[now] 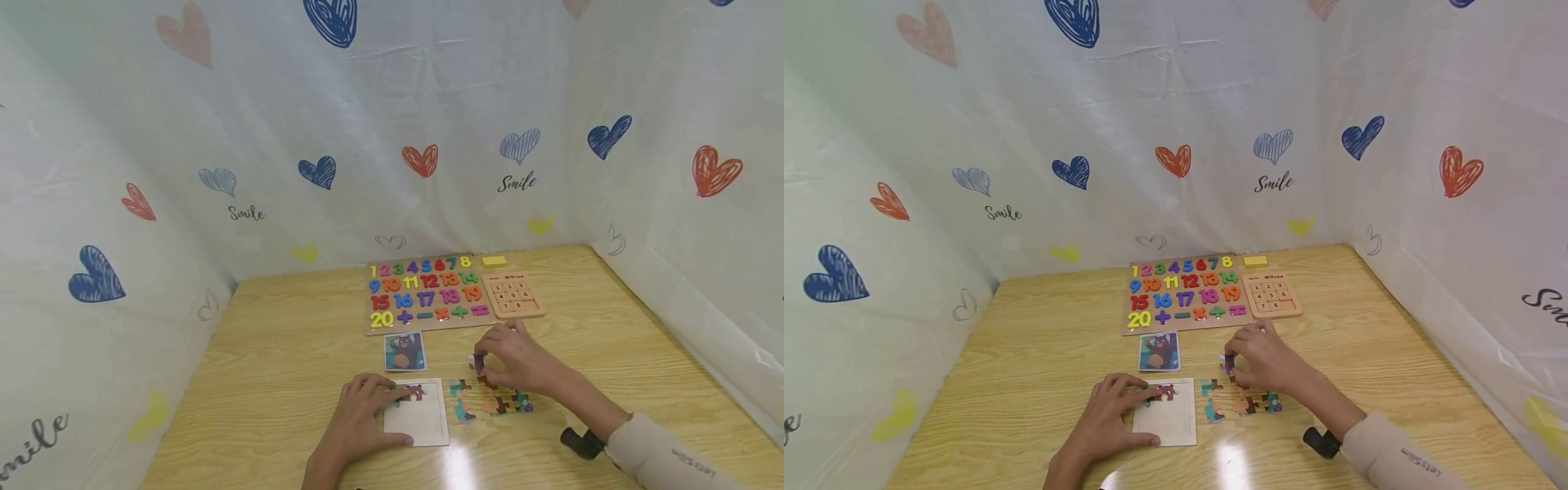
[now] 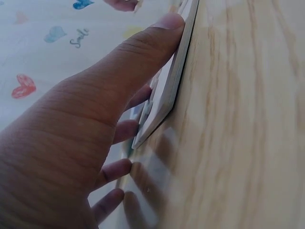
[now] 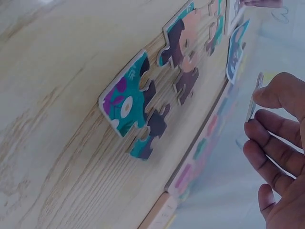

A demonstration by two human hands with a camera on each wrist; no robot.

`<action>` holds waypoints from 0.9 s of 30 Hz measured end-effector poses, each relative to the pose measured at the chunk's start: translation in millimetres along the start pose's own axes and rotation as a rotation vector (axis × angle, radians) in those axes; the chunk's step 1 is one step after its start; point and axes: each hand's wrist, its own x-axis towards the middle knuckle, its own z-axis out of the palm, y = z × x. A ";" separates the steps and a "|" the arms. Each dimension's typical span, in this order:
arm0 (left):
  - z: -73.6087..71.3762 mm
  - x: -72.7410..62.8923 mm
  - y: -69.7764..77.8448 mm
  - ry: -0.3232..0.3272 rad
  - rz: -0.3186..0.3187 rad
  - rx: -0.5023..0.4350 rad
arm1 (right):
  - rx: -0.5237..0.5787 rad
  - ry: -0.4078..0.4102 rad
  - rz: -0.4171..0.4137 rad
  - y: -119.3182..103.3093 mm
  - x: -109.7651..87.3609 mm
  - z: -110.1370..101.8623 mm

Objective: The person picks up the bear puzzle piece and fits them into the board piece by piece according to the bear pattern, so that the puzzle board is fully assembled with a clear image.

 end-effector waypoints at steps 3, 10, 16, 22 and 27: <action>0.7 -0.8 -1.0 0.015 0.014 0.006 | 0.005 0.014 -0.014 -3.2 2.7 1.2; 0.8 -2.6 -2.8 0.049 0.044 0.017 | 0.009 0.026 -0.036 -10.9 10.3 5.9; 1.6 -0.6 -2.7 0.044 0.045 0.023 | 0.008 0.034 -0.069 -18.1 16.2 11.5; 1.7 0.3 -1.4 0.029 0.031 0.014 | 0.025 0.020 -0.081 -23.6 20.1 16.8; 0.5 0.4 -0.4 0.016 0.021 0.012 | 0.019 0.018 -0.087 -29.5 22.0 19.4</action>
